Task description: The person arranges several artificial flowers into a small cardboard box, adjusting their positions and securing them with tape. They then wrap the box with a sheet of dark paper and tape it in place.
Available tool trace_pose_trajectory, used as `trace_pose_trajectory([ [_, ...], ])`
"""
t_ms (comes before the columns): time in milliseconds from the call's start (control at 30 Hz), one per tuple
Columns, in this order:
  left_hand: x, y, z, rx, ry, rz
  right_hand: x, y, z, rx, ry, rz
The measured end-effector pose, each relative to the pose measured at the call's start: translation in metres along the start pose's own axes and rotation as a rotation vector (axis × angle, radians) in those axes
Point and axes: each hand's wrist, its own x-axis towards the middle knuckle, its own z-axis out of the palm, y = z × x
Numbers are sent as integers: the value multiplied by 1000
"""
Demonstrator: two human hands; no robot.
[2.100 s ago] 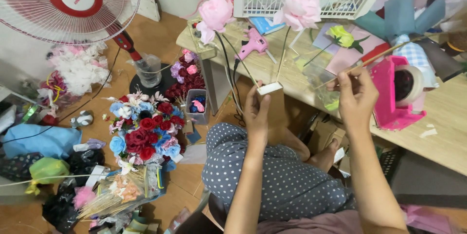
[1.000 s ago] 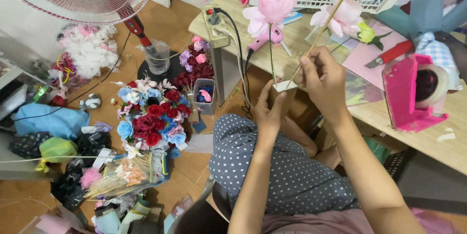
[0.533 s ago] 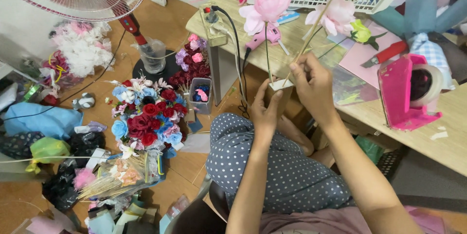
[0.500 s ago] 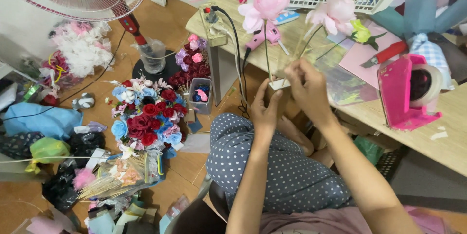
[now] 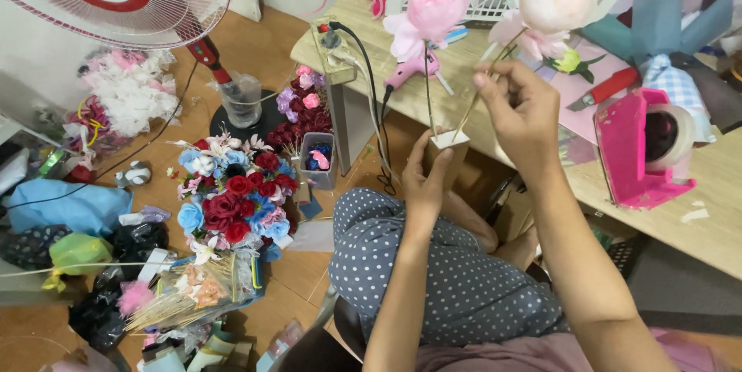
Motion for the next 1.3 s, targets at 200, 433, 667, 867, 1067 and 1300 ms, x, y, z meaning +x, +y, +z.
trace_pose_trajectory([
  [200,5,-24,-6,-9,34,28,0,1,11,-12,-8,12],
  [433,3,-13,-9,-30,23,-30,-33,23,29,-109,47,22],
  [667,2,-13,-9,-34,29,-23,-41,28,37,-78,45,-15],
  [867,3,-16,-13,0,11,-17,-44,33,44,-62,45,-37],
  [1067,5,-21,-11,14,1,0,-48,30,44,-61,48,-33],
  [1300,5,-32,-9,6,21,63,-55,24,49,-45,39,-41],
])
